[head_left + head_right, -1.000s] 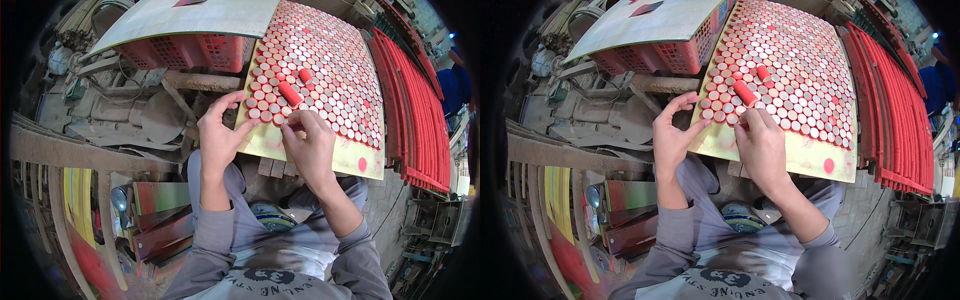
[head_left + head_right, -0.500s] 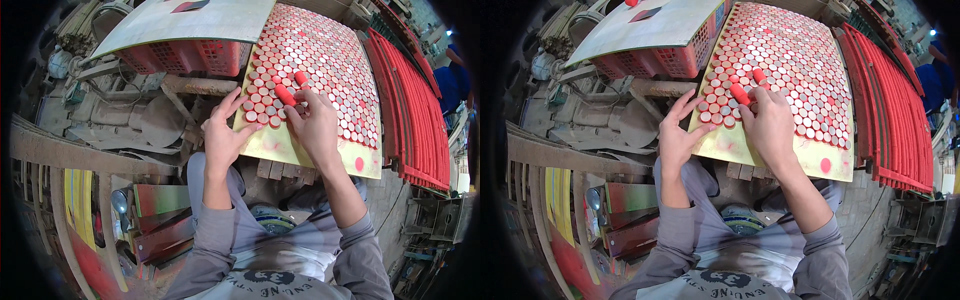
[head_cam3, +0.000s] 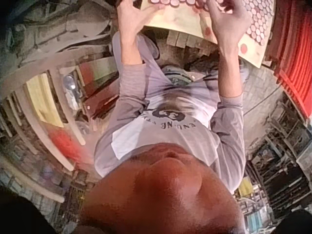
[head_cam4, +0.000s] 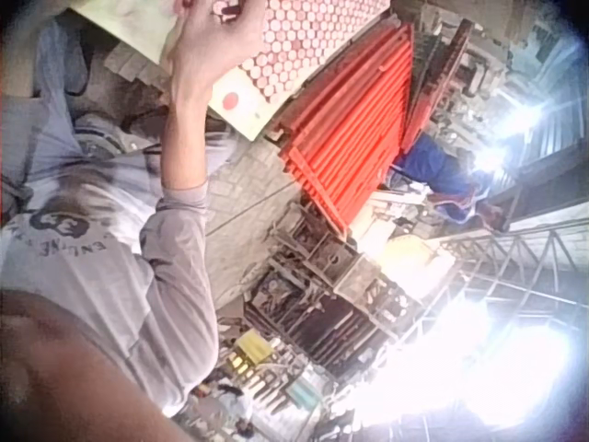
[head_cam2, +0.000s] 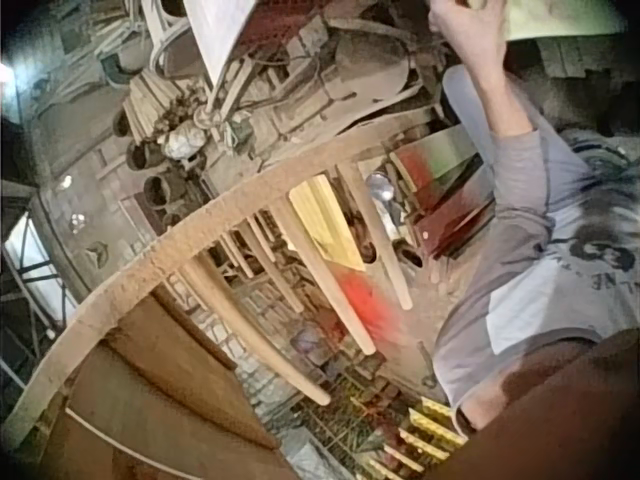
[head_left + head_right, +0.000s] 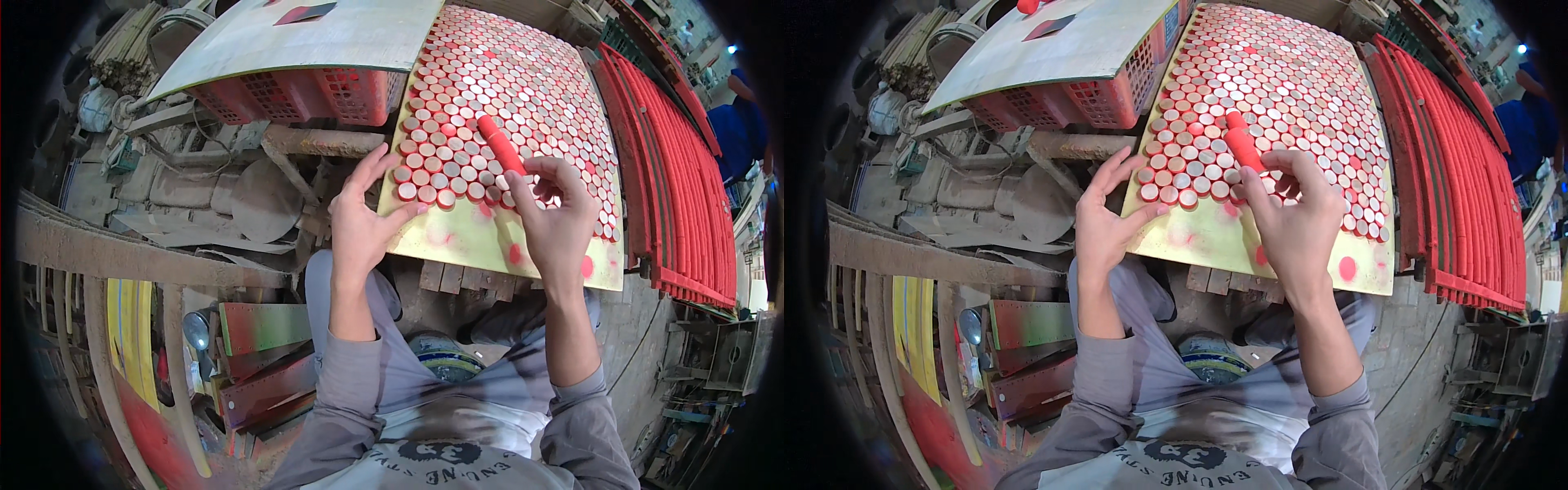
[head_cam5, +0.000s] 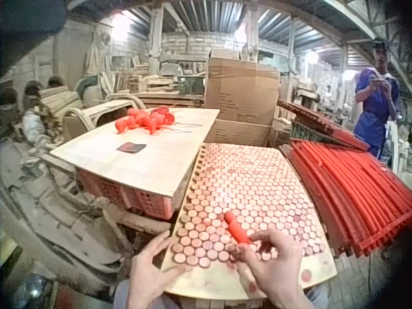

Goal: The person sits on the floor and repeatedly picks up small red cylindrical objects, then places them into empty slots on a yellow board. The person occasionally adjusts the alignment of the cylinders on the board with both hands.

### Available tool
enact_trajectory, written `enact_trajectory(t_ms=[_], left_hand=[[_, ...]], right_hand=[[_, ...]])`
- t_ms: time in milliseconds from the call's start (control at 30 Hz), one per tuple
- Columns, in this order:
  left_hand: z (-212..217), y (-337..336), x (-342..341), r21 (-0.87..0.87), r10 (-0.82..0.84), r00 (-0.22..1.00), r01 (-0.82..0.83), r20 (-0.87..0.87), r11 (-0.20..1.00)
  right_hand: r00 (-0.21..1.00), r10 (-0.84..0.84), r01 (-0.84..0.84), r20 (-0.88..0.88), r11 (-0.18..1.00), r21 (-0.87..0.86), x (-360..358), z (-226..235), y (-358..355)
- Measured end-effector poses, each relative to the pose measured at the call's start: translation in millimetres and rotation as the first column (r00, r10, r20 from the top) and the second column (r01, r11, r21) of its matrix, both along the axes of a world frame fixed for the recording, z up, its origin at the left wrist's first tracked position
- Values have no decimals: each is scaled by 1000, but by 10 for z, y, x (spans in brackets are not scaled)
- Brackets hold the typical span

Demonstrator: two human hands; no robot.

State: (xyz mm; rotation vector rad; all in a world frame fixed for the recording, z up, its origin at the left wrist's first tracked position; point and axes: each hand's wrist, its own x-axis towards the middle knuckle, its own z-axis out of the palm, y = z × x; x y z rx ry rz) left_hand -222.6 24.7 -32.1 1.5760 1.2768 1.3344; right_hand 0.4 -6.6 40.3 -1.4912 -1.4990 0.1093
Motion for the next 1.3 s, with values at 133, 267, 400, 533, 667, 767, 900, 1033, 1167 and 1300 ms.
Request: enact_trajectory(t_ms=[133, 267, 400, 533, 667, 767, 900, 1033, 1167, 1300], left_hand=[[3, -23, -49, 36, 22, 1000, -22, 11, 999], [-60, 18, -125, 15, -13, 997, 12, 76, 1000], [-77, 41, -112, -18, -2, 995, 4, 104, 1000], [-50, 17, -111, -54, -26, 990, 34, 141, 998], [-44, 13, -98, -47, -24, 990, 31, 142, 998], [-18, 1, -91, -54, -13, 991, 20, 131, 998], [-8, -7, -88, -45, -24, 992, 30, 122, 999], [35, -57, -129, 40, 74, 989, -79, 128, 996], [289, -242, -136, 230, -61, 994, 37, 96, 973], [650, -606, 218, 283, -459, 883, 467, -96, 838]], right_hand=[[998, 34, -34, -50, 999, -16, 39, -13, -161], [900, 213, -251, -380, 966, -53, -196, -176, -400], [911, 350, -366, -220, 930, -37, -380, -343, -481], [919, 373, -372, -129, 928, 33, -450, -358, -374], [924, 364, -363, -118, 931, 32, -471, -394, -350], [928, 358, -357, -101, 934, 29, -480, -376, -351], [920, 371, -366, -123, 928, 62, -486, -372, -360], [878, 396, -404, -270, 914, 28, -409, -271, -521], [693, 318, -496, -647, 862, -107, -214, -43, -841], [555, 295, -577, -778, 810, -104, -2, 82, -979]])
